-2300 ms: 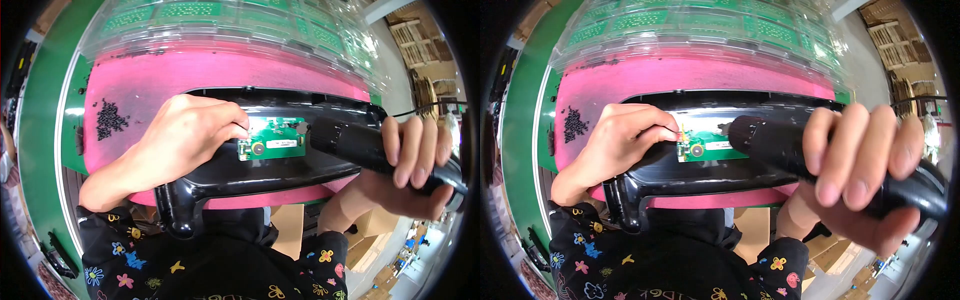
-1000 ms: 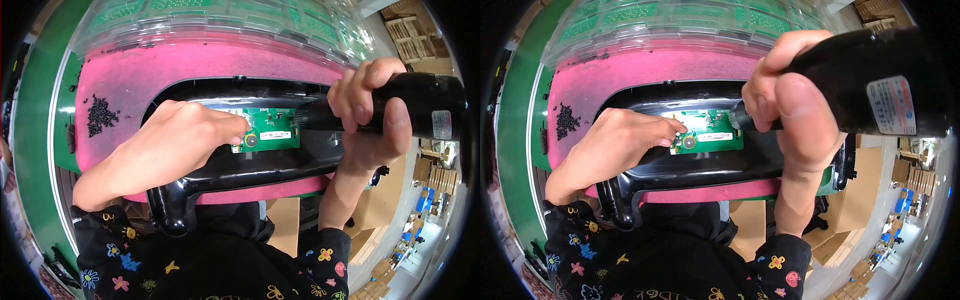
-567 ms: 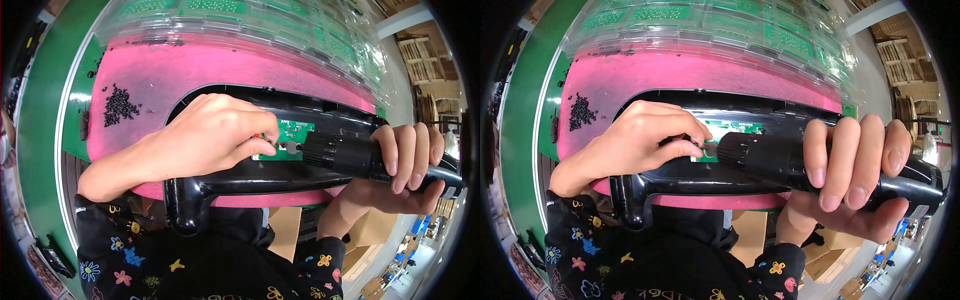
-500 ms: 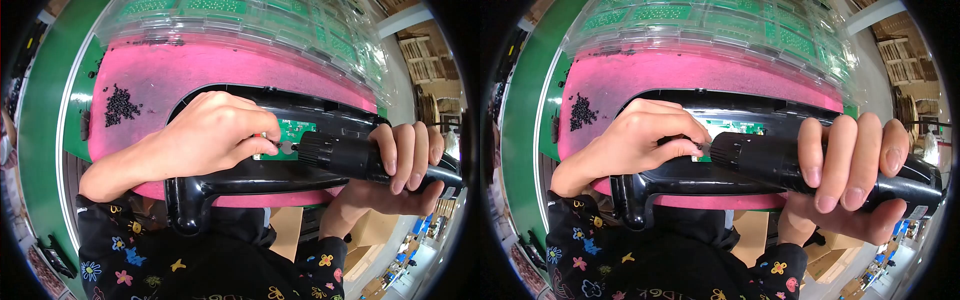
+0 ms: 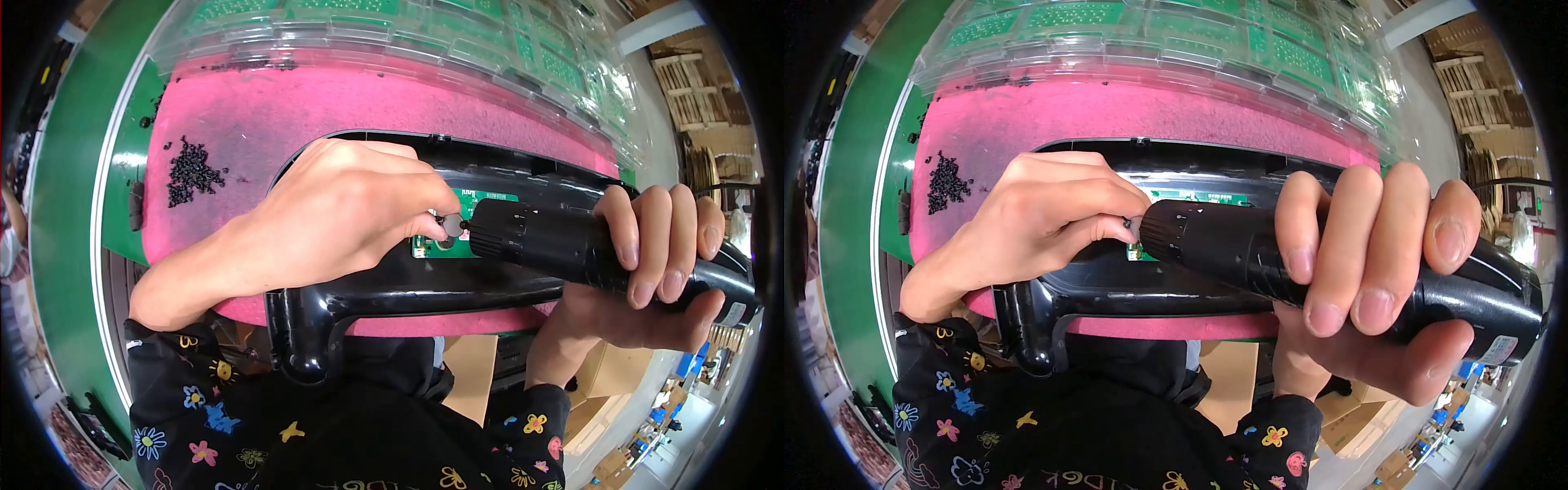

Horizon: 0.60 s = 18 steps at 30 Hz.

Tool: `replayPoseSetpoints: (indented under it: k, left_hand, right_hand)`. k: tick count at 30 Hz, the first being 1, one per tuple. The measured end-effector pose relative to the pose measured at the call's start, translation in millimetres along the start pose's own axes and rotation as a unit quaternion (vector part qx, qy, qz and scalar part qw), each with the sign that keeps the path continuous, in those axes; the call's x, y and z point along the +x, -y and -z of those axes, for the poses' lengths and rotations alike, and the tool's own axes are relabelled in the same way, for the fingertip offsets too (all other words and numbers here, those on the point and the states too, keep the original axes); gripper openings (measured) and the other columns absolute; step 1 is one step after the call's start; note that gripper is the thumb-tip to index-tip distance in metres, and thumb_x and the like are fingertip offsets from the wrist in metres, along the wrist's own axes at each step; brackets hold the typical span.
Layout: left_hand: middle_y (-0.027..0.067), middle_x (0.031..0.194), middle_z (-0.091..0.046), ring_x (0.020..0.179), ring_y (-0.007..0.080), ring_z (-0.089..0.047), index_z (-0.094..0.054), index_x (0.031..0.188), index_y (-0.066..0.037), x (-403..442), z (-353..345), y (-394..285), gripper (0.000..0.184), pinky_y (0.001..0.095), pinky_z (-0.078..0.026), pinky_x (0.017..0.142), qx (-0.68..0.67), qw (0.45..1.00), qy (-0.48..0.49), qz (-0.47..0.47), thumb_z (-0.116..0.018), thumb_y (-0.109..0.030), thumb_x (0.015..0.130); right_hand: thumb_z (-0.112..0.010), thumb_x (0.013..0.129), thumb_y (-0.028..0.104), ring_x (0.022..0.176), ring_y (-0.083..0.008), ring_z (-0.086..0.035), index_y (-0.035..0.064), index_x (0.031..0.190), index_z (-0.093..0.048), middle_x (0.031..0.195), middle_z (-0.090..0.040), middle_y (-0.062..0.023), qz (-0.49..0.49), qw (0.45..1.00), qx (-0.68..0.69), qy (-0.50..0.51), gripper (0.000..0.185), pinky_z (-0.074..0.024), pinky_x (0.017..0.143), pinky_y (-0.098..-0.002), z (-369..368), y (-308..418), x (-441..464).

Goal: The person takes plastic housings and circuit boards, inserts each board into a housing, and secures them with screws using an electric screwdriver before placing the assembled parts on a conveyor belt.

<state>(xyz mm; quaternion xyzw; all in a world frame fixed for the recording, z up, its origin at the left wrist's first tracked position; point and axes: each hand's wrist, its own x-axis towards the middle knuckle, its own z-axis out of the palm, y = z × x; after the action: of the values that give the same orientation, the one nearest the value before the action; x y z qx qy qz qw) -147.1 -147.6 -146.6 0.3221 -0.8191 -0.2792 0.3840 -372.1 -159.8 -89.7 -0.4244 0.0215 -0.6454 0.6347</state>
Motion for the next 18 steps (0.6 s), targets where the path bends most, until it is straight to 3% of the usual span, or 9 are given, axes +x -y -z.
replayPoseSetpoints:
  k: [6, 8, 12, 14, 18]
  left_hand:
    - [0.0123, 0.087, -0.072, 0.077, 0.0265, -0.069, -0.07, 0.093, 0.001, 1, 1, 0, 0.018, 0.034, -0.055, 0.068, -0.011, 1.0, -0.007, -0.009, -0.074, 0.004, 0.076]
    - [0.0129, 0.088, -0.073, 0.078, 0.027, -0.07, -0.07, 0.092, 0.001, 0, 2, -5, 0.015, 0.0343, -0.056, 0.067, -0.018, 0.998, -0.056, 0.036, -0.074, 0.002, 0.078]
    - [0.0129, 0.088, -0.072, 0.079, 0.0282, -0.07, -0.069, 0.092, 0.002, 1, 8, -8, 0.014, 0.0348, -0.056, 0.067, 0.052, 0.995, -0.065, 0.059, -0.074, 0.0, 0.079]
    - [0.0126, 0.087, -0.07, 0.078, 0.0296, -0.069, -0.069, 0.09, 0.001, 0, 7, -8, 0.013, 0.0349, -0.056, 0.067, 0.076, 0.994, 0.023, 0.076, -0.074, -0.001, 0.079]
    - [0.0073, 0.084, -0.068, 0.074, 0.029, -0.066, -0.069, 0.088, -0.003, -5, 10, -10, 0.014, 0.038, -0.054, 0.062, 0.115, 0.983, 0.101, 0.096, -0.076, -0.006, 0.076]
  right_hand:
    - [-0.074, 0.081, 0.018, 0.058, -0.0082, -0.05, 0.0089, 0.1, -0.049, 0.074, -0.052, 0.0021, -0.028, 0.999, -0.011, 0.031, 0.032, -0.0393, 0.067, -0.0266, 4, 1, 0]
    - [-0.073, 0.082, 0.02, 0.058, -0.0082, -0.05, 0.0089, 0.101, -0.05, 0.074, -0.052, 0.002, -0.032, 0.999, -0.016, 0.04, 0.032, -0.0392, 0.067, -0.0266, 6, 2, 0]
    - [-0.073, 0.081, 0.028, 0.058, -0.0087, -0.048, 0.0094, 0.103, -0.05, 0.074, -0.052, 0.0024, -0.049, 0.986, -0.147, 0.059, 0.036, -0.0386, 0.065, -0.027, 9, 0, 1]
    - [-0.073, 0.081, 0.029, 0.058, -0.0088, -0.048, 0.0096, 0.103, -0.05, 0.074, -0.052, 0.0025, -0.052, 0.981, -0.18, 0.058, 0.037, -0.0384, 0.064, -0.0271, 9, -2, 1]
    - [-0.072, 0.082, 0.031, 0.058, -0.0082, -0.048, 0.0101, 0.104, -0.051, 0.073, -0.052, 0.0029, -0.06, 0.974, -0.203, 0.087, 0.037, -0.0383, 0.064, -0.0269, 12, -6, 3]
